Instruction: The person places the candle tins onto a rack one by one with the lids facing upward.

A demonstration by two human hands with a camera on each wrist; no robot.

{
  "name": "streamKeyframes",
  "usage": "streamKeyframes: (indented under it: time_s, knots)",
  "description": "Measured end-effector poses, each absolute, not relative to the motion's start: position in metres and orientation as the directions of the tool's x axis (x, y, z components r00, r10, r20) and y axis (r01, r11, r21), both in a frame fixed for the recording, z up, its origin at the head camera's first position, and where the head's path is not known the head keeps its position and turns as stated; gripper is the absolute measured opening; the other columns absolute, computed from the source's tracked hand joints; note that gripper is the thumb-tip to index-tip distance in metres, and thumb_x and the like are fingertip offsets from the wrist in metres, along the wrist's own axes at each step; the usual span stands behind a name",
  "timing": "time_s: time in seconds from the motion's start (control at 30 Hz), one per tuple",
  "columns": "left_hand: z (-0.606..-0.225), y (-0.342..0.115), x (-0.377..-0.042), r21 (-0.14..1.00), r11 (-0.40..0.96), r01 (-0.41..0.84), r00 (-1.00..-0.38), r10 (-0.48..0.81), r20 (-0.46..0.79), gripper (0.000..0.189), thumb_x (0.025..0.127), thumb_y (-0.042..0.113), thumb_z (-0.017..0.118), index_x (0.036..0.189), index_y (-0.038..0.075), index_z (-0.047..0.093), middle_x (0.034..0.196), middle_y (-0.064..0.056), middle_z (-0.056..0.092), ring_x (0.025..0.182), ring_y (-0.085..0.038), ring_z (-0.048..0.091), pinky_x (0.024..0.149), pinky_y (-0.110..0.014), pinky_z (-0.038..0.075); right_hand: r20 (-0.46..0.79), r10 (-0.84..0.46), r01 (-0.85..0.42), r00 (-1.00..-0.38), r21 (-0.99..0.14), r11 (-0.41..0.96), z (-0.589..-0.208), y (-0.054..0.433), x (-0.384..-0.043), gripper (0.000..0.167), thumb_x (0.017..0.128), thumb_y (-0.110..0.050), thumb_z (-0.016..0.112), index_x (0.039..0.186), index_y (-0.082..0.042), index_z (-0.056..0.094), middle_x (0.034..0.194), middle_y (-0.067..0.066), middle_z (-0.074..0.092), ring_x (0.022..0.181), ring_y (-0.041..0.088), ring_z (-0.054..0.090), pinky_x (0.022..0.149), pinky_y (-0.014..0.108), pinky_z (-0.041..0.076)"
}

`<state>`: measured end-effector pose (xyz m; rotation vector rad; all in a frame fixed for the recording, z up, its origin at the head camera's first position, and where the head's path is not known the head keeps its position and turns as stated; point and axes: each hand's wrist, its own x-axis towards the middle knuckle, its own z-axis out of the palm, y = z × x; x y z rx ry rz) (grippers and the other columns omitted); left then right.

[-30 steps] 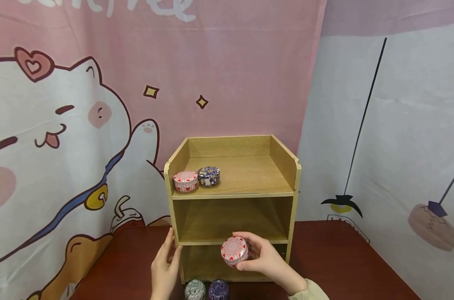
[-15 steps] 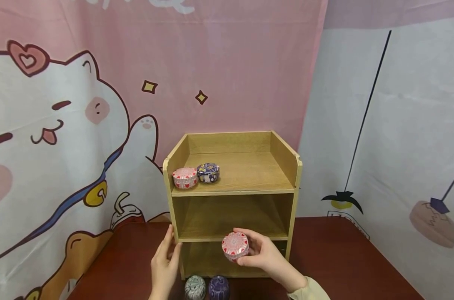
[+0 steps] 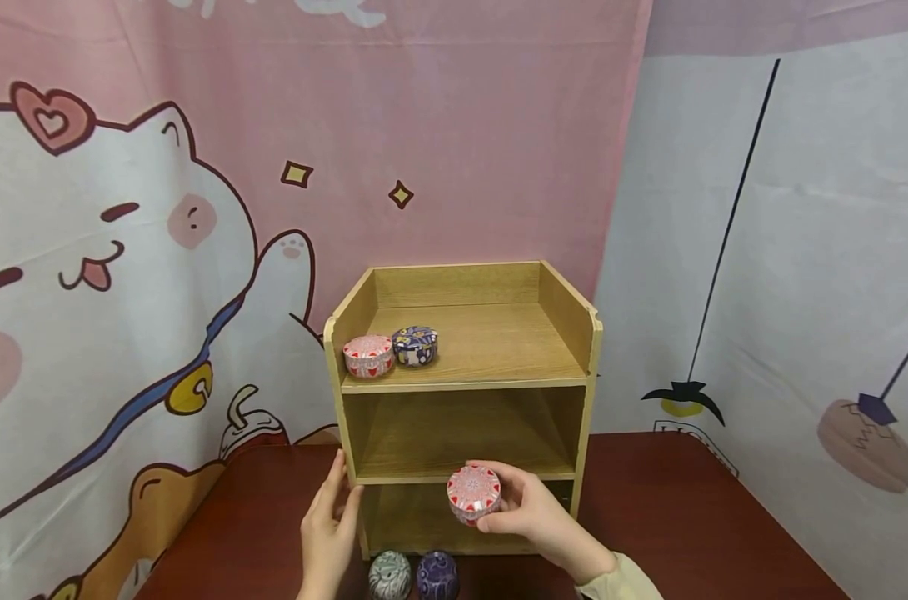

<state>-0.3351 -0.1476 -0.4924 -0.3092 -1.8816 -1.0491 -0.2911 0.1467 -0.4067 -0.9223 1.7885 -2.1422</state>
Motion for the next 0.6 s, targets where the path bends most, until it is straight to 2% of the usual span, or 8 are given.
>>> streamKeyframes:
  time_s: [0.1,0.27,0.6]
  knots:
    - [-0.4926,-0.1476,-0.3354,0.544,0.6,0.587,-0.542,-0.208,0.814,0.073,0.078,-0.009,0.076,0.143,0.015,0.051,0.116,-0.013,0.067,0.093,-0.015,0.063,0.062,-0.012,0.051,0.319,-0.522,-0.227,-0.791,-0.945,-0.235,-0.4071,0.1465,-0.2919,0.074,0.081,0.004,0.073,0.14,0.019,0.031,0.126,0.014,0.058,0.11,0.018,0.06,0.091,0.028,0.051]
    - [-0.4933,-0.1478,-0.3357,0.554,0.598,0.579,-0.553,-0.212,0.806,0.076,0.079,-0.008,0.075,0.145,0.02,0.049,0.117,-0.013,0.066,0.093,-0.019,0.064,0.063,-0.011,0.051,0.303,-0.518,-0.211,-0.8,-0.95,-0.231,-0.4067,0.1465,-0.2919,0.072,0.082,0.002,0.072,0.14,0.017,0.033,0.126,0.014,0.058,0.111,0.019,0.059,0.092,0.029,0.05]
    - [-0.4925,-0.1476,-0.3349,0.562,0.588,0.582,-0.561,-0.209,0.801,0.075,0.079,-0.009,0.075,0.145,0.018,0.049,0.117,-0.014,0.066,0.095,-0.022,0.064,0.064,-0.011,0.051,0.312,-0.512,-0.191,-0.8,-0.942,-0.276,-0.4098,0.1474,-0.2936,0.068,0.084,0.002,0.069,0.14,0.017,0.032,0.124,0.013,0.058,0.109,0.019,0.06,0.089,0.029,0.052]
